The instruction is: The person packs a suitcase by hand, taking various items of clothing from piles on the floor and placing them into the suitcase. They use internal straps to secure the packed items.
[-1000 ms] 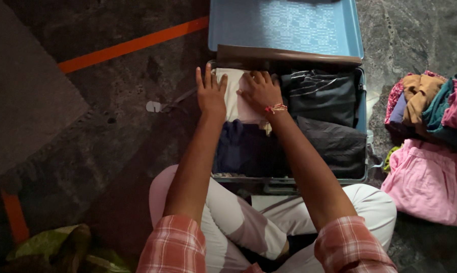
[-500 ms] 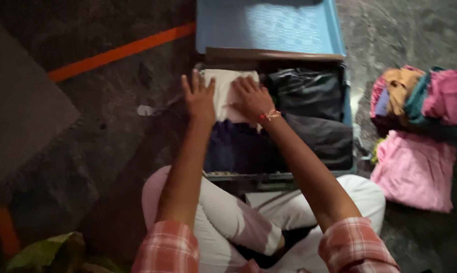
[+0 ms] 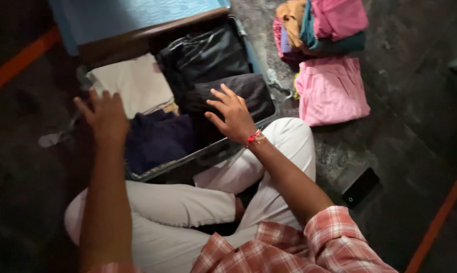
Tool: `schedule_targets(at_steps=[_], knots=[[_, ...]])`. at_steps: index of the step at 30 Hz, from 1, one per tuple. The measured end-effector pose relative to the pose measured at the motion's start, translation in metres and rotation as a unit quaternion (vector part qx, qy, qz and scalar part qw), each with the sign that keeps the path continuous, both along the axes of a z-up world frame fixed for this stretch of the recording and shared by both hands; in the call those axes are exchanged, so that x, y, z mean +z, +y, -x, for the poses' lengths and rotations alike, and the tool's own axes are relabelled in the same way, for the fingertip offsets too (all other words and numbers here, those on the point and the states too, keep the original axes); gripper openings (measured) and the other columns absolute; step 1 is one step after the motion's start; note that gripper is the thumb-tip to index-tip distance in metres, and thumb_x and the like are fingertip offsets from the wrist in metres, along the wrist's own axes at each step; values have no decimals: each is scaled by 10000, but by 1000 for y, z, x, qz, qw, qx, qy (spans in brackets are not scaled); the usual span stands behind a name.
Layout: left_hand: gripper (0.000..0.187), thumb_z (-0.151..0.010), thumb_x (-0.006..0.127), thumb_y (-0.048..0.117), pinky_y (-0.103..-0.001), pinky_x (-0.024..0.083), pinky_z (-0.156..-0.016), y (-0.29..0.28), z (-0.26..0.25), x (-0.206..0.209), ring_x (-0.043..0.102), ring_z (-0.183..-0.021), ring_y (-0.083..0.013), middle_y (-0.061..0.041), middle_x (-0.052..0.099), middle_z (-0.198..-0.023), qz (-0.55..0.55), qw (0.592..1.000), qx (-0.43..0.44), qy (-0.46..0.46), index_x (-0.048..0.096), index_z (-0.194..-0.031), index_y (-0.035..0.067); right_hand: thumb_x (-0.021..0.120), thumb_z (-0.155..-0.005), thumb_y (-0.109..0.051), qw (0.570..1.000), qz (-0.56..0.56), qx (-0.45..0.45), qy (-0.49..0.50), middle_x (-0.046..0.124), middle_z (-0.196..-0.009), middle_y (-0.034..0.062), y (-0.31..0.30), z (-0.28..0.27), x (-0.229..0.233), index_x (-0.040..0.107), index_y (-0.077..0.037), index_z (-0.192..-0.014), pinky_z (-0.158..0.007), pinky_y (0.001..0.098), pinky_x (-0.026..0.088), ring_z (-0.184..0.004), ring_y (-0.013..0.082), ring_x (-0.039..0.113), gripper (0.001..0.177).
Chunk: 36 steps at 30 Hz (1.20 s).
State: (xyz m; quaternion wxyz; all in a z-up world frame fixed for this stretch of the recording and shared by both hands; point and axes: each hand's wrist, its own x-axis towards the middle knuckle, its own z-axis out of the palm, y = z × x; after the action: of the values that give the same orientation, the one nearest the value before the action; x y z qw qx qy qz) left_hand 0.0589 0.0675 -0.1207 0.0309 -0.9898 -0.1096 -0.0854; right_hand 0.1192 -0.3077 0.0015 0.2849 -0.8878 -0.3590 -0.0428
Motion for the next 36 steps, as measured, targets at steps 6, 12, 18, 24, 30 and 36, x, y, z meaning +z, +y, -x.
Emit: schedule_targets(at_steps=[6,12,18,24,30,36], knots=[[639,-803,658,148,-723,57,-1167,-8,8,39,281,-1550,-411,-141,504,-1573,69,994,-32,80,605,-1439,112,730,-944,-357,997,-22,-78,-9,626,-1436,101,-66,-28,12,749,-129,-1190,-1152,505,355,-1444,341,456,336],[638,-930,669,356,-571,284,-1198,-31,1,42,382,-1483,-380,-153,441,-1606,188,970,-72,139,537,-1506,116,766,-913,-217,979,-58,-172,-92,732,-1191,136,-177,-109,-23,747,-81,-1101,-1044,468,474,-1177,353,639,233],[767,-858,721,442,-493,393,-1123,-45,-4,46,402,-1436,-378,-159,413,-1592,202,958,-53,196,479,-1515,127,726,-936,-136,847,-371,-352,143,700,-964,47,-297,-239,-83,695,-41,-1179,-701,377,535,-787,183,670,262],[723,-876,710,442,-497,425,-1110,-50,-3,60,432,-1413,-395,-165,458,-1558,199,963,-51,176,513,-1500,135,683,-908,-261,571,-636,-334,397,693,-1164,115,-351,-309,-96,620,-47,-1214,-822,453,618,-915,266,721,379],[697,-866,712,446,-513,457,-1057,-60,-6,72,466,-1372,-377,-142,495,-1516,185,965,-35,180,532,-1471,150,750,-826,-401,566,-564,-408,441,586,-848,-13,-350,-339,-99,642,-175,-933,-646,377,531,-720,170,609,272],[650,-875,724,419,-503,482,-1036,-62,-2,77,516,-1321,-386,-169,541,-1457,177,972,-58,142,579,-1433,119,837,-822,-521,574,-493,-463,461,539,-719,-62,-352,-360,-87,624,-190,-758,-593,349,480,-614,129,464,399]])
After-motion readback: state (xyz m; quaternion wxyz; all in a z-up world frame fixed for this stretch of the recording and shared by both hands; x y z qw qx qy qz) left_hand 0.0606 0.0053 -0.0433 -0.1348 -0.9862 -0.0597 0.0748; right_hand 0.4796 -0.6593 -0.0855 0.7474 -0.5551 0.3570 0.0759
